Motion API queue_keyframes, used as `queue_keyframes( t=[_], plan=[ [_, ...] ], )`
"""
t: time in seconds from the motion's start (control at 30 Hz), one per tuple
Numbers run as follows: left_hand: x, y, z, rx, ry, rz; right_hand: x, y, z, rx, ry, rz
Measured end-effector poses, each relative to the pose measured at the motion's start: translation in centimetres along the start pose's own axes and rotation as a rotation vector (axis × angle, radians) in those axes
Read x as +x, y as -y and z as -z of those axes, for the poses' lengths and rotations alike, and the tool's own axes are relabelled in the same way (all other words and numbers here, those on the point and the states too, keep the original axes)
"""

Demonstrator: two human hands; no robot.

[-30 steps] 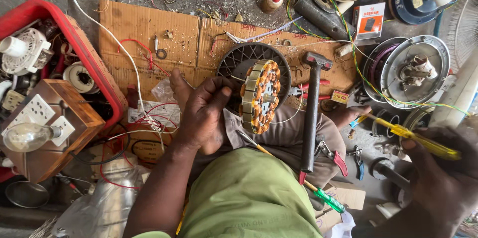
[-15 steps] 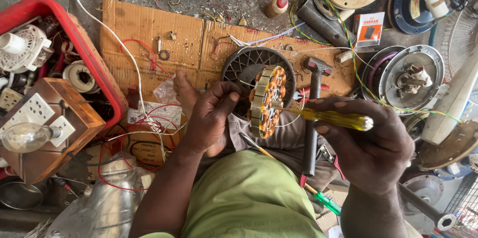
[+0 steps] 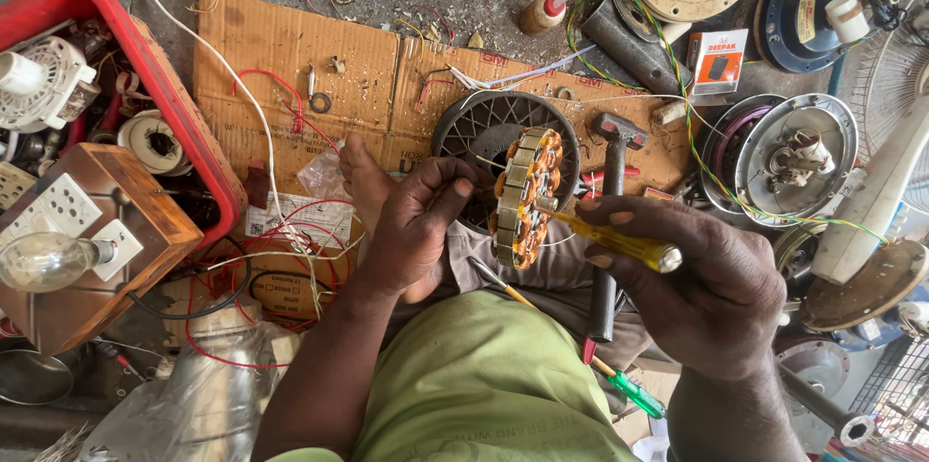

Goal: The person repairs a fan motor stator by hand and with a hammer and screwdriver, adjusting the copper windings and wires while sitting on the floor.

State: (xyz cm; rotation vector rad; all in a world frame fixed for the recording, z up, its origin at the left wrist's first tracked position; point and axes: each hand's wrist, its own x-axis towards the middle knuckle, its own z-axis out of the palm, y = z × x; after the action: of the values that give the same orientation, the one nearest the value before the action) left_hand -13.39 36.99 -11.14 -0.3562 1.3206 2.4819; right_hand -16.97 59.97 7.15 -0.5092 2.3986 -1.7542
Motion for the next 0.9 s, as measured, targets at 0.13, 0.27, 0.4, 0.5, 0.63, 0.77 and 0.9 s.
queue_keyframes(
  t=[0.13, 0.27, 0.4, 0.5, 0.63, 0.77, 0.9],
  plan=[
    [0.0, -0.1, 0.0, -0.029, 0.02, -0.001, 0.8, 0.9, 0.3, -0.16, 0.12, 0.085],
    [0.0, -0.2, 0.1, -0.037, 0.042, -0.012, 1.1, 1.6, 0.4, -0.272, 0.204, 0.092],
    [-0.1, 0.0, 0.2, -0.022, 0.043, -0.025, 0.9, 0.9, 0.2, -0.085, 0.124, 0.027],
    [-0.3, 0.1, 0.4, -0.003, 0.051, -0.036, -0.2, 0.1, -0.4, 0.064, -0.004, -0.096],
    [-0.4, -0.2, 0.4, 0.0, 0.065, -0.032, -1.5, -1.1, -0.4, 0.283, -0.15, -0.226],
    [-0.4, -0.9, 0.2, 0.04, 0.08, -0.033, -1.7, -2.6, -0.4, 0.607, -0.245, -0.238],
    [-0.6, -1.5, -0.1, 0.024, 0.059, -0.003, -1.2, -4.1, -0.2, 0.817, -0.362, -0.345]
  ],
)
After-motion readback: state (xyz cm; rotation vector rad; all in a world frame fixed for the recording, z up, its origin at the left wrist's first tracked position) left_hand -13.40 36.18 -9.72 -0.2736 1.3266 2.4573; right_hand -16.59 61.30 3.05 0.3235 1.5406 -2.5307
